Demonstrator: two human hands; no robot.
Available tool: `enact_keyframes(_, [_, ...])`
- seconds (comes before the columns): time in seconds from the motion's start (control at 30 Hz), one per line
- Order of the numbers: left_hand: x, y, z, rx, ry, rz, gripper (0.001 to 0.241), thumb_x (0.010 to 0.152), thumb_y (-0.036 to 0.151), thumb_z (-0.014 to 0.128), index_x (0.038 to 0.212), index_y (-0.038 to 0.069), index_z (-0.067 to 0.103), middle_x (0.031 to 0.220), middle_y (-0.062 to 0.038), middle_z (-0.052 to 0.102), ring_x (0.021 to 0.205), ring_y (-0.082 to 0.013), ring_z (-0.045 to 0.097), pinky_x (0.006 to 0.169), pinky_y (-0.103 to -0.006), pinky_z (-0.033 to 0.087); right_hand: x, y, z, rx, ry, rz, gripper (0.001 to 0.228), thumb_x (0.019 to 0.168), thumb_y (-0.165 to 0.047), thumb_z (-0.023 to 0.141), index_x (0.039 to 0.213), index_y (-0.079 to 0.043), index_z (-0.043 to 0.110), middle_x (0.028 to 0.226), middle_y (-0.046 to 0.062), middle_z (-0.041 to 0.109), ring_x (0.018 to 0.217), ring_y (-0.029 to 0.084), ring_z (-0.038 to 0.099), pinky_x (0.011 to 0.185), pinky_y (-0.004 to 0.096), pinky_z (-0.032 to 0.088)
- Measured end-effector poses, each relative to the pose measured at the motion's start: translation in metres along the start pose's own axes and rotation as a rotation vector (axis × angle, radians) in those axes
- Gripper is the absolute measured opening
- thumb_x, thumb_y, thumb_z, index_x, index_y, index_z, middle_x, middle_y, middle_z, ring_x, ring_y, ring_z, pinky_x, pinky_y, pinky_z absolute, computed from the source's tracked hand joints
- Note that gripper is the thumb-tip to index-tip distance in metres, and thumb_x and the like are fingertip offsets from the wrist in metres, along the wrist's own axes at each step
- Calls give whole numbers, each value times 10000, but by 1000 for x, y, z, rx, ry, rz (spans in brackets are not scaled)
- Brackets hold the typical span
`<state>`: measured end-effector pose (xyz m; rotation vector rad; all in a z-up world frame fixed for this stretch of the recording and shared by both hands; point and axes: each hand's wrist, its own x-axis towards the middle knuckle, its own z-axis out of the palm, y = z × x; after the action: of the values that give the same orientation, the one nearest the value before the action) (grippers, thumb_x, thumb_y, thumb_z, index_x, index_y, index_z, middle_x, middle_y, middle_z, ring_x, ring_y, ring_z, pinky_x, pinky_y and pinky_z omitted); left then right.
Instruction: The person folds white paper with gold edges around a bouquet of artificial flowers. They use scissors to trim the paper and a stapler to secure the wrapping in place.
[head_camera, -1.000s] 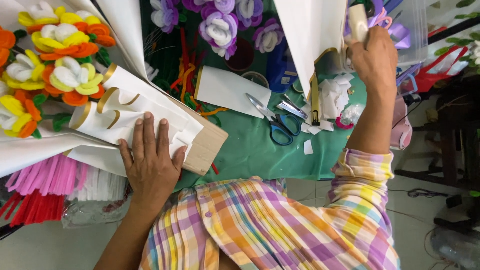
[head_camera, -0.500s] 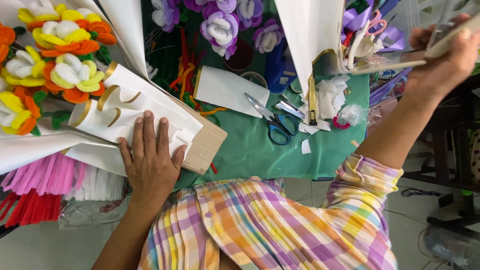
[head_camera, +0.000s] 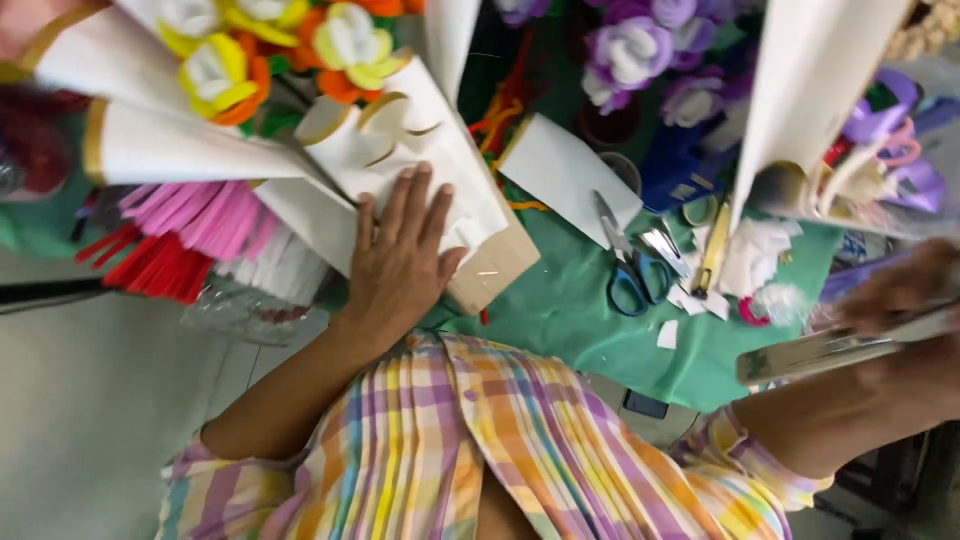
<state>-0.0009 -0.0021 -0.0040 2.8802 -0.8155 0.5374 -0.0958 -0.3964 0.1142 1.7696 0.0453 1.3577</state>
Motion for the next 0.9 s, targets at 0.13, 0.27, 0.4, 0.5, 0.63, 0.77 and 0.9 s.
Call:
enact_keyframes(0.13, [-4,0,11,29,-3,1,685,1077,551,582,1589,109,476,1663,-142,352,1543,-281,310,1234,-537,215,-85,-14,29,1332,-384,191,211,968,17,727,1148,126,739,1592,473,428,1513,607,448,1254,638,401])
enact_keyframes(0.27, [-3,1,21,-99,121,-26,639,1067,515,476,1536,82,491,1641,-189,369,1526,-311,345,1185,-584,221,34,-119,-12,1902,-1171,593,461,901,-106,650,1344,-12,569,908,224,495,804,342,536,704,439,458])
enact_keyframes(0.4, [-2,-2,17,-121,100,-9,646,1034,528,549,1500,82,510,1633,-198,361,1512,-296,351,1161,-570,288,77,-173,-35,2010,-1500,646,504,941,-196,591,1431,-101,523,581,71,563,479,210,608,493,342,484])
enact_keyframes(0.5, [-2,-7,9,-208,49,3,621,963,486,640,1401,58,535,1632,-216,346,1518,-303,326,1148,-559,318,68,-200,-36,1840,-1426,501,480,961,-286,621,1420,-186,523,892,108,620,755,255,618,685,424,456])
enact_keyframes(0.63, [0,-12,5,-186,61,30,624,899,456,734,1358,77,547,1604,-227,381,1509,-310,334,1127,-539,315,66,-220,-39,1860,-1357,508,437,950,-207,597,1370,-102,535,809,161,631,688,314,685,624,439,503])
enact_keyframes(0.77, [0,-13,3,-170,28,52,642,867,490,746,1325,90,541,1610,-231,367,1509,-316,330,1121,-529,320,59,-234,-42,1803,-1134,396,419,957,-234,616,1321,-48,524,1056,215,564,834,510,632,650,574,475])
enact_keyframes(0.9, [0,-15,4,-163,18,63,658,853,515,748,1328,105,549,1614,-228,363,1512,-317,319,1125,-524,333,63,-239,-50,1726,-1026,335,427,971,-212,607,1340,-18,518,1130,167,491,835,493,607,634,565,498])
